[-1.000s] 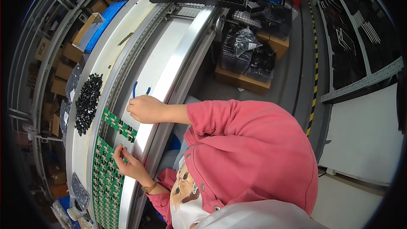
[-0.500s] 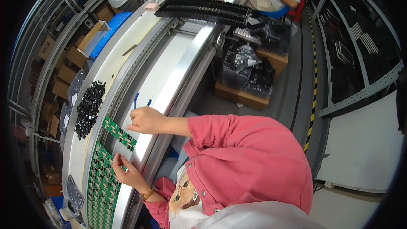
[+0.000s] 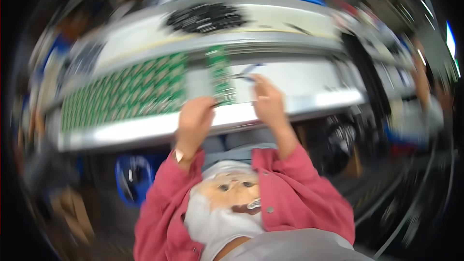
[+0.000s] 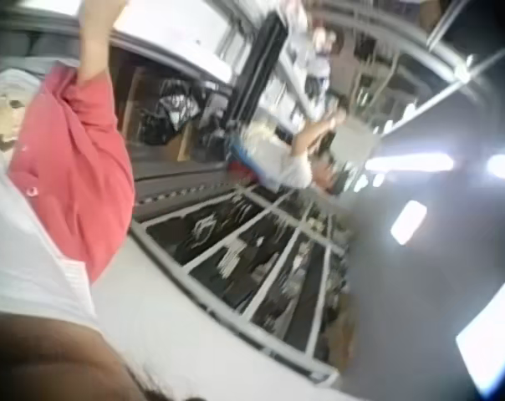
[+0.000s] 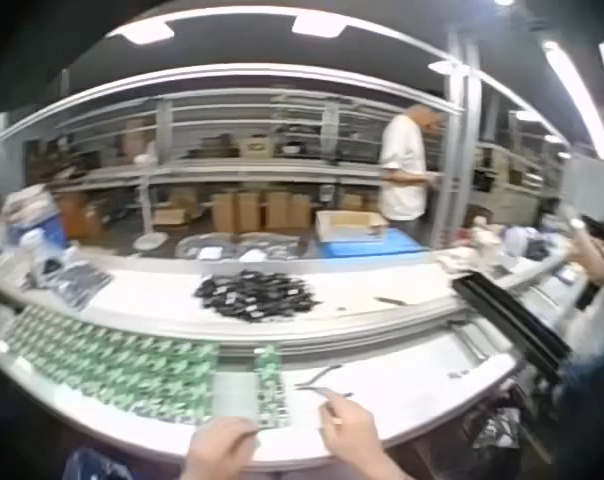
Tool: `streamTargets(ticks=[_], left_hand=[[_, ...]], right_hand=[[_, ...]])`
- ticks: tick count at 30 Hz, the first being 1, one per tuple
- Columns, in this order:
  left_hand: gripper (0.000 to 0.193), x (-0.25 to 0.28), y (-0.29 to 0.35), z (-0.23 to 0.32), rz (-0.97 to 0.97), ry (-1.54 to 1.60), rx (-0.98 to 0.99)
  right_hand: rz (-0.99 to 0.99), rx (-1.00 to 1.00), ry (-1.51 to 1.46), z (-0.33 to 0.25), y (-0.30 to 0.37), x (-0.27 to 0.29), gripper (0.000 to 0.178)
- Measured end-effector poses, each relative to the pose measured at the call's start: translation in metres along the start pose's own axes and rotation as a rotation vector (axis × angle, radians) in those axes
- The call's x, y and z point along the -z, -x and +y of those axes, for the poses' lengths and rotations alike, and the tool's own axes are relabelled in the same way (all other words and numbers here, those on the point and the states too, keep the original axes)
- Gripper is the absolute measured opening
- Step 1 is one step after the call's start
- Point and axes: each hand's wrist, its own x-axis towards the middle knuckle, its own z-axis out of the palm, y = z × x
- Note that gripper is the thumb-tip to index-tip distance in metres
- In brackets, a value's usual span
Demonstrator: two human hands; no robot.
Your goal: Assembling components on a PCB at a factory workstation.
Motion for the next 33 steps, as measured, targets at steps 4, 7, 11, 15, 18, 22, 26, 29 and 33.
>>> streamTargets(ticks=[4, 7, 11, 15, 18, 22, 26, 29, 33], left_hand=[[0.022, -0.003, 0.005, -0.006, 0.064, 0.003, -0.092], [0.011, 0.006, 0.011, -0.005, 0.073, -0.164, -0.08], [0.008, -0.011, 0.007, -0.009, 0.182, -0.216, -0.115], [0.008, -0.014, 0.009, -0.015, 0.137, -0.239, -0.077], [0.008, -0.018, 0.009, -0.016, 0.23, -0.184, -0.106], [0.009, -0.013, 0.009, -0.013, 0.216, -0.189, -0.083], [0.01, -0.014, 0.01, -0.013, 0.221, -0.173, -0.076], [0.011, -0.015, 0.011, -0.014, 0.228, -0.163, -0.077], [0.003, -0.016, 0.009, -0.014, 0.278, -0.172, -0.082]], right_hand=[[-0.07, -0.07, 0.039, -0.007, 0.003, 0.009, 0.029], [-0.154, -0.061, 0.106, -0.001, 0.003, 0.009, 0.027], [-0.221, -0.01, 0.098, -0.003, -0.002, 0.017, 0.023], [-0.235, -0.104, 0.076, -0.006, -0.006, 0.011, 0.023], [-0.23, -0.096, 0.082, -0.001, -0.007, 0.011, 0.023], [-0.227, -0.107, 0.081, 0.0, -0.007, 0.01, 0.022], [-0.227, -0.106, 0.098, -0.001, -0.005, 0.009, 0.022], [-0.23, -0.101, 0.107, -0.002, -0.005, 0.008, 0.022], [-0.23, -0.094, 0.117, -0.001, -0.005, 0.009, 0.022]])
